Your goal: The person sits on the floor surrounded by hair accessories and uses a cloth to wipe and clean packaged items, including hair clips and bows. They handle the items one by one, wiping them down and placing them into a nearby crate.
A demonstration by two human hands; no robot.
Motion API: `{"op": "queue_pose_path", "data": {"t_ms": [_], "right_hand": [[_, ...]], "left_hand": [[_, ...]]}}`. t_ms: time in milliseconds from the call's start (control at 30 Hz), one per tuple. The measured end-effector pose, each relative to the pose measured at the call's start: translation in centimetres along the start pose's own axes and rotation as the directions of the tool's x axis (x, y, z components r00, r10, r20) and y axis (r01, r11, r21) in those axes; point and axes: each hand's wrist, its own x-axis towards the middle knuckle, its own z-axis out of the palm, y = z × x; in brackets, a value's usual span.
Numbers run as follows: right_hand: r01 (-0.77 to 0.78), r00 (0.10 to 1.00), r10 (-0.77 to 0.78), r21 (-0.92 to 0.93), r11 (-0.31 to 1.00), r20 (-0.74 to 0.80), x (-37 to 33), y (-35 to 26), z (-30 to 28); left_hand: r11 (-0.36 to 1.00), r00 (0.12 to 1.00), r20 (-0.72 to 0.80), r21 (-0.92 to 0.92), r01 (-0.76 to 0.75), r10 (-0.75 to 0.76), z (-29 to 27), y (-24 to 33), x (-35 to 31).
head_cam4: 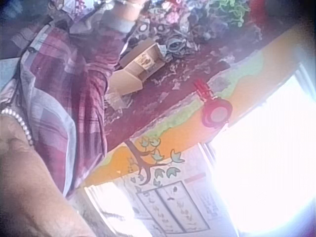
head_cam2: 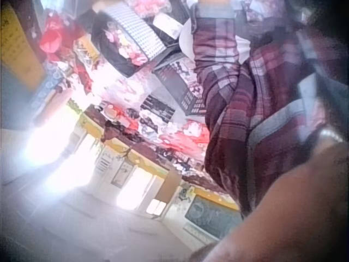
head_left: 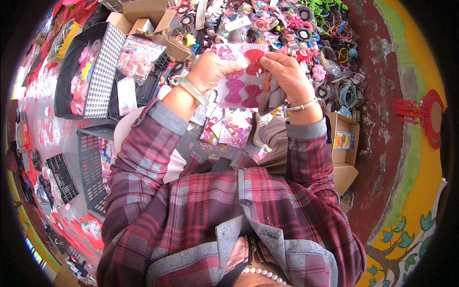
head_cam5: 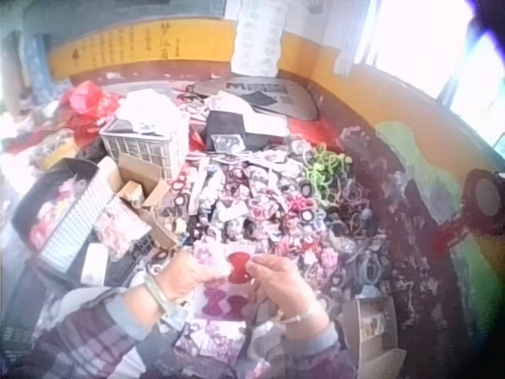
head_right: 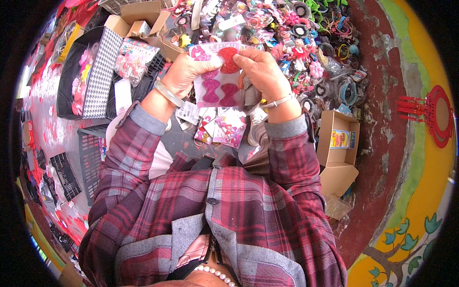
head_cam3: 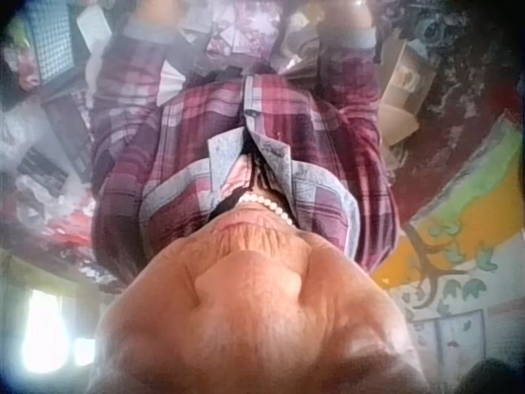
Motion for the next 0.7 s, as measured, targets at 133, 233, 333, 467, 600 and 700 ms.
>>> {"op": "queue_pose_path", "data": {"t_ms": [133,233,333,467,600,700], "right_hand": [[-0.014,0.998,0.014,0.008,1.0,-0.058,0.2,-0.1,-0.3],[0.006,0.997,-0.007,-0.011,1.0,-0.076,1.0,0.9,-1.5],[0.024,0.978,-0.009,0.068,0.997,-0.208,0.9,0.6,-1.8],[0.039,0.974,0.003,0.186,0.982,-0.224,0.9,0.2,-2.0],[-0.01,0.99,0.035,0.179,0.984,-0.138,0.9,0.4,-2.4],[-0.096,0.988,0.121,0.228,0.969,-0.099,0.9,0.4,-2.5]], "left_hand": [[0.999,0.999,0.04,0.012,0.036,-0.036,-0.2,-0.1,-0.1],[0.995,0.99,0.128,-0.072,0.07,-0.06,0.8,1.0,-0.6],[0.963,0.983,0.151,-0.234,0.134,-0.1,1.1,1.1,-0.5],[0.954,0.973,0.162,-0.224,0.2,-0.166,0.2,0.2,-0.1],[0.96,0.979,0.122,-0.209,0.185,-0.162,-0.1,-0.1,-0.2],[0.976,0.983,0.099,-0.138,0.17,-0.157,-1.0,-0.9,0.2]]}}
